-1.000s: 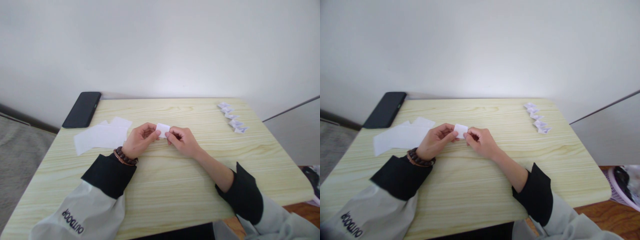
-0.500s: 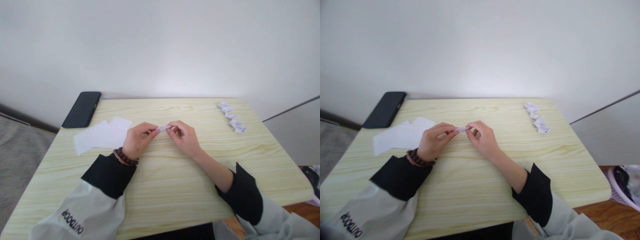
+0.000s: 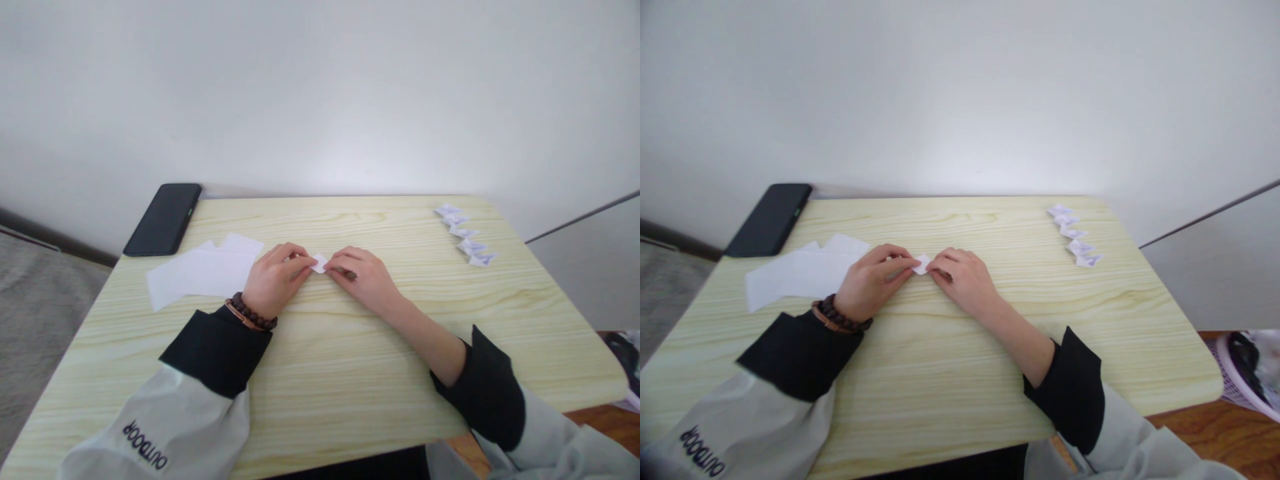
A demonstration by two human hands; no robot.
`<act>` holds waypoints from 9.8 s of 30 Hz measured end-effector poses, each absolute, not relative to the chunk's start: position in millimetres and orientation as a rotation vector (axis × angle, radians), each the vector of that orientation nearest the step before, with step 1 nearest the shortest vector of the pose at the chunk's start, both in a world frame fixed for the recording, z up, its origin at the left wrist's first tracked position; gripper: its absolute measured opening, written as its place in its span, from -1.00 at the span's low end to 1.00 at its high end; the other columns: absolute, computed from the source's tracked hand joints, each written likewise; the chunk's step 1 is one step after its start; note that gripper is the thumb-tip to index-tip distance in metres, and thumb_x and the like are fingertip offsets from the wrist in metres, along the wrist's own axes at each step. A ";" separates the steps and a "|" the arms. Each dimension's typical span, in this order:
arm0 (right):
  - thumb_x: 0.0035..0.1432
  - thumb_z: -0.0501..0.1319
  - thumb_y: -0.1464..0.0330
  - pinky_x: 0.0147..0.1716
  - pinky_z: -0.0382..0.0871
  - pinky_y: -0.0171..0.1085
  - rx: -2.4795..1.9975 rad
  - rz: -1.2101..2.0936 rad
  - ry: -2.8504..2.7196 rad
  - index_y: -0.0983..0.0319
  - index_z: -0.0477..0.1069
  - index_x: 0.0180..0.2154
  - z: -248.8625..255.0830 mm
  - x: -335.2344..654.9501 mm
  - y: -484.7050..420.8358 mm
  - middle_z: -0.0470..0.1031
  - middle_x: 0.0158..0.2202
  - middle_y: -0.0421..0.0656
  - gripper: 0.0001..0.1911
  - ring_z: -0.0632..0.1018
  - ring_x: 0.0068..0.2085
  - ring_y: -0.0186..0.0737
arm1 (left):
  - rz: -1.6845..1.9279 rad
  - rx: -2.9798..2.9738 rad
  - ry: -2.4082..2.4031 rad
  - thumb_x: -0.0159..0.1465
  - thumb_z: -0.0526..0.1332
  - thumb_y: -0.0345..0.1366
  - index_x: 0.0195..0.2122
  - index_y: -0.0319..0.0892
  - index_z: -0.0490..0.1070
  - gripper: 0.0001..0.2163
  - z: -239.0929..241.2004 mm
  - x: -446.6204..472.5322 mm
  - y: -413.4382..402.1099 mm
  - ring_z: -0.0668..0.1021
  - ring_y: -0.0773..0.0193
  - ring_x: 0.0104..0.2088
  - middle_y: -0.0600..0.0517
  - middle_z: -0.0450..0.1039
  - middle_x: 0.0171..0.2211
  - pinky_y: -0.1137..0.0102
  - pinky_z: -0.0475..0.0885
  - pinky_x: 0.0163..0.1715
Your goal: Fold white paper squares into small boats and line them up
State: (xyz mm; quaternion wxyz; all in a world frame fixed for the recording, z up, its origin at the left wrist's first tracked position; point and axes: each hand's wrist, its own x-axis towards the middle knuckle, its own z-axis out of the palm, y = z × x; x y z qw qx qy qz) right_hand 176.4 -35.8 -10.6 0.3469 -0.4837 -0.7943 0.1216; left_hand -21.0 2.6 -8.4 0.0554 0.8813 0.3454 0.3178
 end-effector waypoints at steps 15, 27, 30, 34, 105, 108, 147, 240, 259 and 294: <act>0.21 0.12 0.29 -0.30 0.32 -0.31 -1.315 0.509 -1.968 0.19 0.48 -0.26 -6.5 176.1 -34.5 0.53 -0.36 -0.18 -0.81 0.48 -0.34 -0.30 | 0.827 2.606 1.084 0.26 0.12 -0.23 -0.36 -0.16 0.51 -0.80 -4.8 -20.8 2.0 0.46 0.23 -0.31 -0.02 0.47 -0.39 0.35 0.39 -0.28; 0.18 0.16 0.33 -0.20 0.32 -0.24 -1.286 0.333 -2.075 0.19 0.52 -0.32 -8.9 182.7 -34.0 0.46 -0.31 -0.12 -0.84 0.43 -0.23 -0.22 | 0.718 2.709 1.087 0.29 0.07 -0.26 -0.34 -0.18 0.44 -0.81 -1.6 -18.5 -2.1 0.43 0.22 -0.30 -0.01 0.46 -0.37 0.34 0.36 -0.24; 0.16 0.19 0.33 -0.23 0.32 -0.25 -1.299 0.392 -2.073 0.18 0.52 -0.33 -7.9 184.4 -32.4 0.45 -0.33 -0.14 -0.87 0.43 -0.25 -0.23 | 0.720 2.727 1.090 0.29 0.07 -0.27 -0.34 -0.18 0.44 -0.81 -0.8 -17.8 -3.3 0.43 0.22 -0.29 -0.02 0.46 -0.37 0.34 0.37 -0.24; 0.12 0.23 0.34 -0.24 0.30 -0.26 -1.374 0.498 -1.998 0.20 0.50 -0.39 -4.9 182.1 -31.8 0.46 -0.38 -0.16 -0.90 0.44 -0.27 -0.25 | 0.736 2.708 1.083 0.29 0.07 -0.28 -0.33 -0.18 0.45 -0.81 -1.2 -17.7 -3.2 0.43 0.22 -0.30 -0.02 0.46 -0.37 0.33 0.37 -0.24; 0.14 0.18 0.27 -0.25 0.21 -0.24 -1.468 0.334 -2.030 0.22 0.41 -0.27 -8.6 173.0 -34.2 0.46 -0.33 -0.14 -0.83 0.43 -0.26 -0.21 | 0.836 2.342 1.226 0.19 0.21 -0.24 -0.37 -0.16 0.46 -0.89 -5.5 -11.7 -5.0 0.48 0.32 -0.44 0.07 0.52 -0.43 0.46 0.35 -0.41; 0.18 0.15 0.25 -0.31 0.19 -0.27 -1.432 0.345 -2.051 0.24 0.44 -0.32 -8.9 174.0 -33.9 0.45 -0.40 -0.15 -0.80 0.41 -0.32 -0.25 | 0.857 2.291 1.224 0.19 0.20 -0.20 -0.36 -0.16 0.44 -0.86 -2.6 -11.2 -6.3 0.45 0.37 -0.52 0.10 0.51 -0.46 0.49 0.34 -0.47; 0.15 0.09 0.32 -0.58 0.09 -0.38 -1.029 1.007 -1.700 0.27 0.39 -0.57 7.1 166.4 -50.5 0.27 -0.63 -0.27 -0.71 0.24 -0.59 -0.44 | 0.809 1.984 0.868 0.28 -0.03 -0.16 -0.59 -0.20 0.30 -0.64 18.9 -19.0 -16.9 0.34 0.39 -0.58 0.09 0.30 -0.64 0.48 0.29 -0.53; 0.15 0.17 0.31 -0.65 0.29 -0.47 -1.143 0.833 -1.483 0.26 0.38 -0.43 0.2 162.3 -55.8 0.51 -0.55 -0.21 -0.84 0.47 -0.61 -0.44 | 0.999 1.334 0.943 0.04 0.35 -0.25 -0.44 -0.28 0.44 -0.81 14.3 -3.3 -22.9 0.52 0.36 -0.60 0.05 0.51 -0.59 0.49 0.48 -0.53; 0.15 0.15 0.35 -0.53 0.37 -0.39 -1.065 0.657 -1.677 0.27 0.46 -0.34 3.6 165.9 -55.1 0.53 -0.47 -0.17 -0.85 0.47 -0.55 -0.41 | 1.011 1.333 0.930 0.06 0.32 -0.16 -0.26 -0.27 0.49 -0.70 13.6 -1.8 -23.1 0.60 0.18 -0.33 -0.09 0.57 -0.28 0.40 0.57 -0.44; 0.17 0.11 0.38 -0.55 0.26 -0.42 -1.163 0.197 -1.963 0.22 0.47 -0.33 -3.0 164.0 -52.5 0.56 -0.47 -0.19 -0.84 0.45 -0.58 -0.43 | 1.032 1.476 0.943 0.06 0.32 -0.25 -0.22 -0.21 0.54 -0.74 7.6 -3.9 -23.5 0.58 0.21 -0.26 -0.09 0.54 -0.18 0.36 0.55 -0.26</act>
